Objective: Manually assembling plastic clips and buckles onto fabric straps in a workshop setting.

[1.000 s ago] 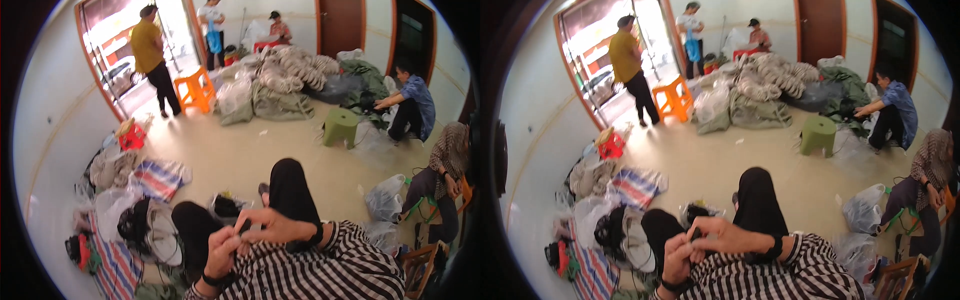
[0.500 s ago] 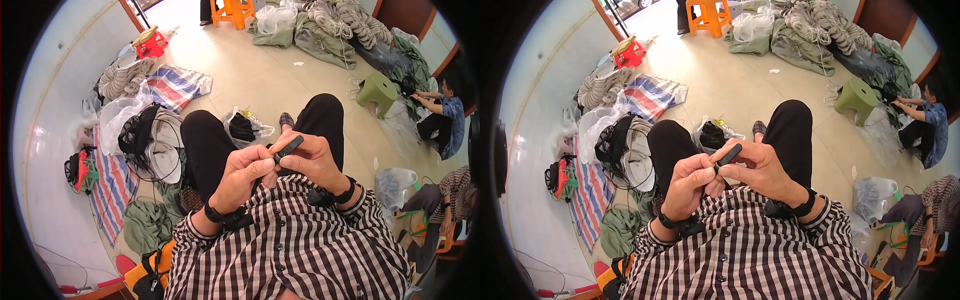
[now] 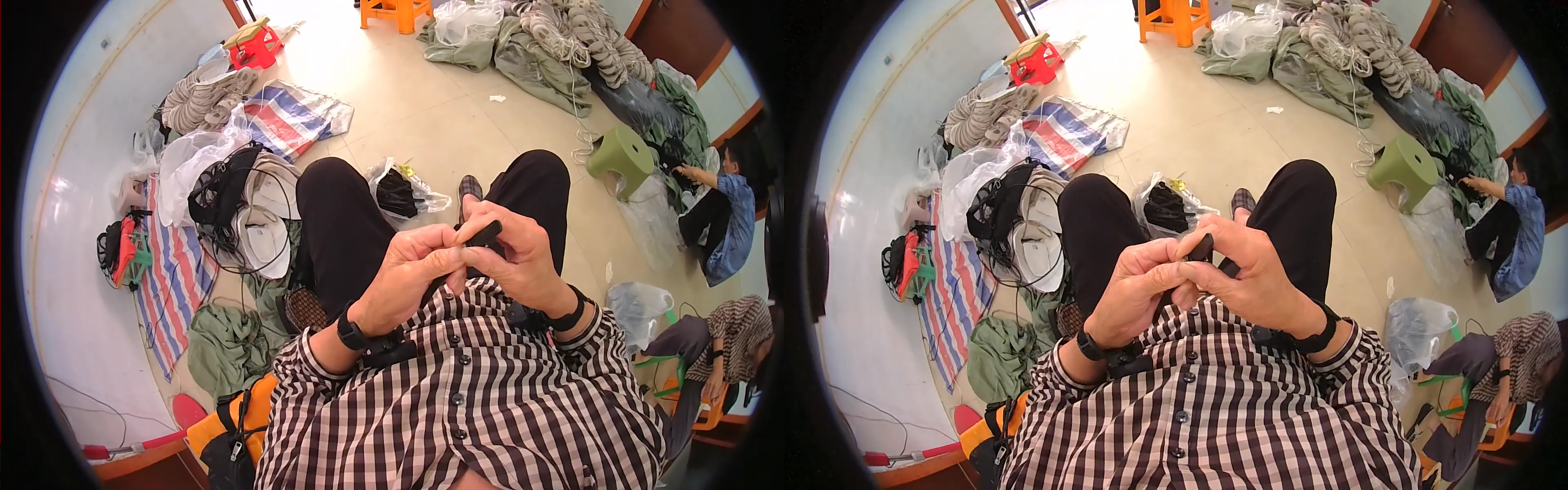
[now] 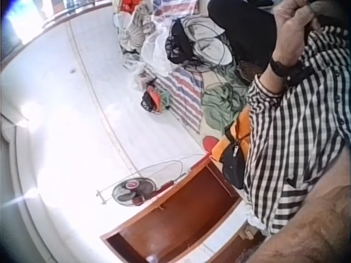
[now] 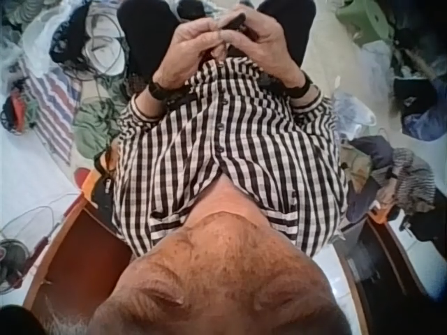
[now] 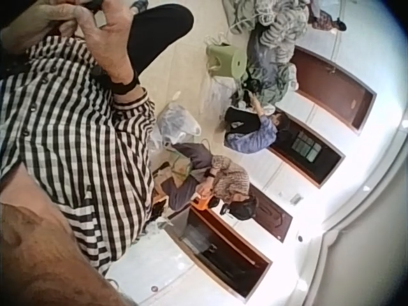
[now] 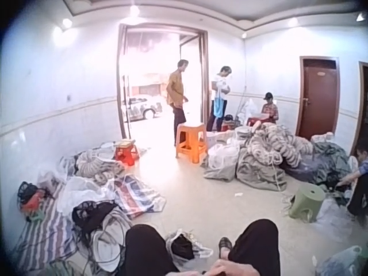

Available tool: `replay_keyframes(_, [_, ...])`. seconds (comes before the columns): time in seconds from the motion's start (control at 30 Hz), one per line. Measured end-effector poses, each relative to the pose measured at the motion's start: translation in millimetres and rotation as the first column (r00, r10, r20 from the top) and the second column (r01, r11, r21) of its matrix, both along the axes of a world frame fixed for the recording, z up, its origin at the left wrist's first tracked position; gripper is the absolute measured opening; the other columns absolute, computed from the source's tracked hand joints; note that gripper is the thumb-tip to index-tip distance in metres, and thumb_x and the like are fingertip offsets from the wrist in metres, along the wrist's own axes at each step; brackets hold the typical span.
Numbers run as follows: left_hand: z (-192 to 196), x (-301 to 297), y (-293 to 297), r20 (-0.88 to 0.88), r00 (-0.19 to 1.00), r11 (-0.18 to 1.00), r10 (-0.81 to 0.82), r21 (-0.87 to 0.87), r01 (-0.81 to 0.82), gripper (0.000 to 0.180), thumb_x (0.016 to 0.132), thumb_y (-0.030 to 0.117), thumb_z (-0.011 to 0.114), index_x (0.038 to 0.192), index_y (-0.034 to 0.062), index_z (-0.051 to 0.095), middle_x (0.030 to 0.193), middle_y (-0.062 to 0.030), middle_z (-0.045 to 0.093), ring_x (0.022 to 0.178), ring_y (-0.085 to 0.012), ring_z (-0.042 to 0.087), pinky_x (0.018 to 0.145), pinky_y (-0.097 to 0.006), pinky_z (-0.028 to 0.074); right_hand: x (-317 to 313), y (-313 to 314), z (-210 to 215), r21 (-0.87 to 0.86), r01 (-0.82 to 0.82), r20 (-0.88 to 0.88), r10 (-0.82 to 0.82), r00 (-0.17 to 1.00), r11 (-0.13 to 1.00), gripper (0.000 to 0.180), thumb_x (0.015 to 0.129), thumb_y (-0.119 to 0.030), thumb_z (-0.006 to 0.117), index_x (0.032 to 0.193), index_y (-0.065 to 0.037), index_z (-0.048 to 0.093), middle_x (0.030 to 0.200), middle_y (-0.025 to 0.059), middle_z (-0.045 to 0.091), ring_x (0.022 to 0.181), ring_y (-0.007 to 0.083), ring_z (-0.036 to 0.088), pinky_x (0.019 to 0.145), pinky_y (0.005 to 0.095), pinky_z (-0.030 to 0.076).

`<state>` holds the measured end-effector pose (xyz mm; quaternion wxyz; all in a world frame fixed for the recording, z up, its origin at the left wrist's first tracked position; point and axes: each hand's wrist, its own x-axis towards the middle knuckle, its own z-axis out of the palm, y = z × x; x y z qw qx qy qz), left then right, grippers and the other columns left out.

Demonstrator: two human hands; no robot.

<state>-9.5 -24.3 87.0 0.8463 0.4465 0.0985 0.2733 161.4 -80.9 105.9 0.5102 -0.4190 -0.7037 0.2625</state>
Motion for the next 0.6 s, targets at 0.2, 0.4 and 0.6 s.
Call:
replay_keyframes(0.2, [11.7,3.0,12.9,-0.020,0.719,0.459,0.694,0.782,-0.422,0.018,0.078,0.003,0.060,0.095,-0.0013,0.057,0.087,-0.0088,0.060,0.084,-0.0127,0.056,0.076,-0.025,0.045,-4.8,3.2,0.4,0.119,0.239,0.278,-0.264,0.924,0.964,0.017,0.073,-0.003,0.067,0.088,-0.004,0.058,0.074,0.0092,0.054,0.068,0.0233,0.055,0.062,0.0363,0.041])
replay_keyframes(0.4, [10.0,3.8,0.7,-0.143,0.748,0.441,0.648,0.871,-0.216,0.011,0.075,0.005,0.063,0.077,-0.0033,0.057,0.065,-0.0076,0.059,0.062,-0.0104,0.058,0.060,-0.024,0.046,-13.1,11.0,-16.4,0.314,0.280,0.564,-0.416,0.713,0.907,0.014,0.074,-0.006,0.064,0.085,-0.004,0.056,0.075,0.0090,0.053,0.071,0.0243,0.058,0.061,0.0399,0.044])
replay_keyframes(0.6, [-8.2,7.9,8.0,-0.059,0.663,0.333,0.746,0.896,-0.294,0.011,0.074,0.009,0.062,0.073,0.0009,0.055,0.059,-0.0112,0.058,0.052,-0.0217,0.060,0.049,-0.030,0.045,-18.0,11.4,-26.6,0.245,0.265,0.588,-0.360,0.724,0.933,0.012,0.075,-0.010,0.064,0.083,-0.007,0.056,0.071,0.0054,0.052,0.068,0.0218,0.059,0.071,0.0447,0.039])
